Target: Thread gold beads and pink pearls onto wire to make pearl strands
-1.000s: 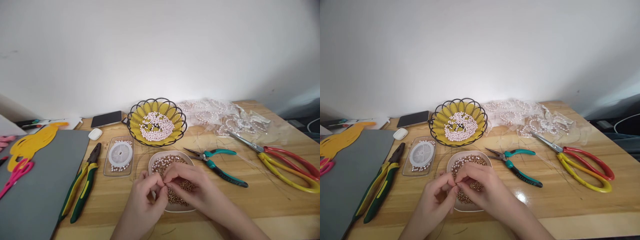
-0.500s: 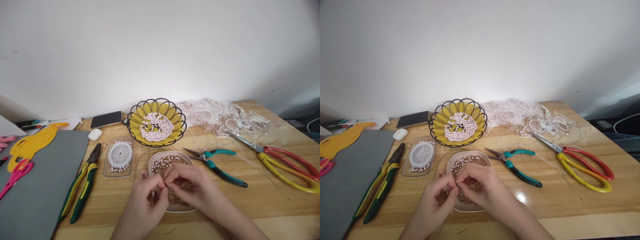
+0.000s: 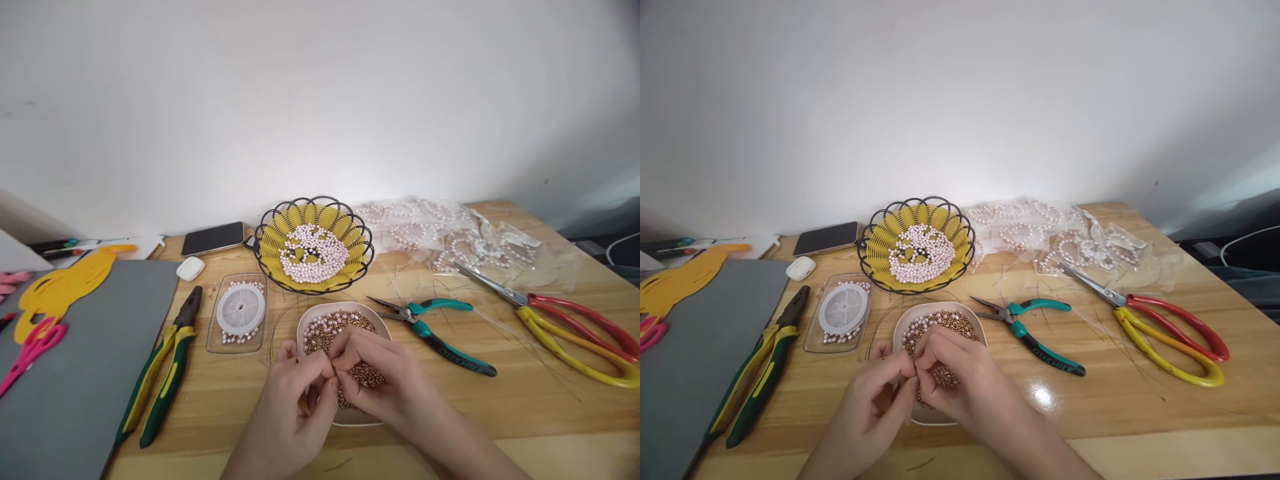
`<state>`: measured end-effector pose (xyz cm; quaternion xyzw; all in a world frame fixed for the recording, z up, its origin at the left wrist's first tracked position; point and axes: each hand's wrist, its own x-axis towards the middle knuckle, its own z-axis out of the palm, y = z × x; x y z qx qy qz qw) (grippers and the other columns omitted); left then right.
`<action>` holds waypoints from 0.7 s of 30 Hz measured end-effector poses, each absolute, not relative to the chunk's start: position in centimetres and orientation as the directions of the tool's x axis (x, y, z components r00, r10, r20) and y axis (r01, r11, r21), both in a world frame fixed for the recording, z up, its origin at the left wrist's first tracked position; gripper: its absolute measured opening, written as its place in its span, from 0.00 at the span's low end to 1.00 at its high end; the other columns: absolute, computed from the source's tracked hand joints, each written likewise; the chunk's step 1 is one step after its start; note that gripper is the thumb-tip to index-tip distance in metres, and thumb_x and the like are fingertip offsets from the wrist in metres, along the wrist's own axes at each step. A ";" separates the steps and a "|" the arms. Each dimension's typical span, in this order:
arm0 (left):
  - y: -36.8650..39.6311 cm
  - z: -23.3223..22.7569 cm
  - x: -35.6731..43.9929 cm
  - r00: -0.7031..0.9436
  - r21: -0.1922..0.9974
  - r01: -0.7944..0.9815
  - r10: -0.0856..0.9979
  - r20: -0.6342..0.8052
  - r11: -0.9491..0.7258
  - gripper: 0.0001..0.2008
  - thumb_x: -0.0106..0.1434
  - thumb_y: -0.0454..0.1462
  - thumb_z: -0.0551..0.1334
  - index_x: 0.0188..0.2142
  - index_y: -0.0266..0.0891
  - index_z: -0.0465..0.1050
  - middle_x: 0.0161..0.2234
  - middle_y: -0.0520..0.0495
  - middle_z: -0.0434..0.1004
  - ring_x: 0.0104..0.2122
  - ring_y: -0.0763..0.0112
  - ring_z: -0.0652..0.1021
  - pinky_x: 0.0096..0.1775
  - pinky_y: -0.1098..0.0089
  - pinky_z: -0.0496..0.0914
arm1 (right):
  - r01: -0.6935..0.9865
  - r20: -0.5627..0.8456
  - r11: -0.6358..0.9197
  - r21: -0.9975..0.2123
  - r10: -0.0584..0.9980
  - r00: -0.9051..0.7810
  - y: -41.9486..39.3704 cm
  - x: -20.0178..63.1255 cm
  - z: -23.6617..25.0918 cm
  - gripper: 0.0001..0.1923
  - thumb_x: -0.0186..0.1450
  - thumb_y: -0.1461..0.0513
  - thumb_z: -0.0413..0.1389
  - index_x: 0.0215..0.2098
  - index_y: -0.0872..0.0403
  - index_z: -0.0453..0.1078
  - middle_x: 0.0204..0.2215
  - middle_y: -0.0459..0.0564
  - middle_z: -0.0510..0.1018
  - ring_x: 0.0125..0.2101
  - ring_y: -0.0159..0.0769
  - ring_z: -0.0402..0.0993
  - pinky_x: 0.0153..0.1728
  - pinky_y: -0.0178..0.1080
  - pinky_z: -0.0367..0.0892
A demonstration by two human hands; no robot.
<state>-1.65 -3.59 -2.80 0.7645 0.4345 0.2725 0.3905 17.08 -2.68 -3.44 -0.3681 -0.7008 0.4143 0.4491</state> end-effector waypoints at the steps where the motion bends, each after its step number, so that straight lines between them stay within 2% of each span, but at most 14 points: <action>1: -3.6 -2.8 -1.7 0.466 0.844 0.448 0.882 0.063 -0.297 0.13 0.68 0.29 0.53 0.28 0.44 0.58 0.19 0.57 0.68 0.24 0.67 0.69 0.36 0.67 0.62 | 0.120 0.278 0.330 -0.936 0.905 -0.322 -2.7 17.2 -3.3 0.10 0.68 0.69 0.58 0.32 0.49 0.69 0.32 0.47 0.78 0.32 0.35 0.76 0.34 0.35 0.71; 4: -3.6 -2.8 -1.8 0.449 0.865 0.438 0.893 0.026 -0.245 0.13 0.71 0.31 0.53 0.29 0.45 0.60 0.19 0.57 0.69 0.24 0.66 0.70 0.37 0.66 0.63 | 0.014 0.047 0.056 -0.998 0.935 -0.351 -2.6 17.6 -2.8 0.03 0.71 0.63 0.59 0.38 0.50 0.74 0.34 0.49 0.81 0.35 0.37 0.78 0.35 0.36 0.72; 6: -3.6 -2.9 -1.8 0.445 0.872 0.431 0.896 0.020 -0.233 0.13 0.71 0.32 0.54 0.29 0.45 0.60 0.19 0.57 0.69 0.24 0.67 0.70 0.37 0.66 0.63 | -0.034 -0.056 -0.074 -0.997 0.924 -0.378 -2.6 17.9 -2.6 0.06 0.72 0.58 0.59 0.40 0.50 0.76 0.35 0.50 0.81 0.35 0.38 0.78 0.36 0.37 0.72; 9: -3.7 -3.0 -1.8 0.451 0.890 0.406 0.892 0.005 -0.210 0.12 0.70 0.32 0.55 0.30 0.45 0.61 0.19 0.59 0.66 0.22 0.70 0.69 0.36 0.67 0.64 | -0.078 -0.091 -0.132 -0.988 0.914 -0.394 -2.3 18.0 -2.6 0.11 0.72 0.54 0.60 0.35 0.51 0.78 0.32 0.48 0.80 0.35 0.37 0.75 0.38 0.37 0.70; 14: -3.8 -2.9 -1.6 0.474 0.919 0.367 0.879 -0.049 -0.146 0.11 0.71 0.33 0.55 0.31 0.44 0.61 0.19 0.58 0.65 0.20 0.72 0.69 0.30 0.70 0.64 | -0.159 -0.141 -0.232 -0.960 0.885 -0.444 -1.9 18.0 -2.8 0.13 0.69 0.53 0.64 0.33 0.52 0.78 0.31 0.47 0.78 0.35 0.36 0.73 0.39 0.38 0.68; 21: -3.7 -2.8 -1.6 0.487 0.932 0.343 0.870 -0.073 -0.113 0.11 0.71 0.33 0.54 0.30 0.44 0.59 0.20 0.58 0.62 0.19 0.74 0.65 0.24 0.72 0.59 | -0.208 -0.184 -0.315 -0.926 0.857 -0.480 -1.9 18.1 -2.5 0.15 0.65 0.51 0.68 0.30 0.52 0.78 0.30 0.45 0.77 0.34 0.34 0.70 0.37 0.37 0.66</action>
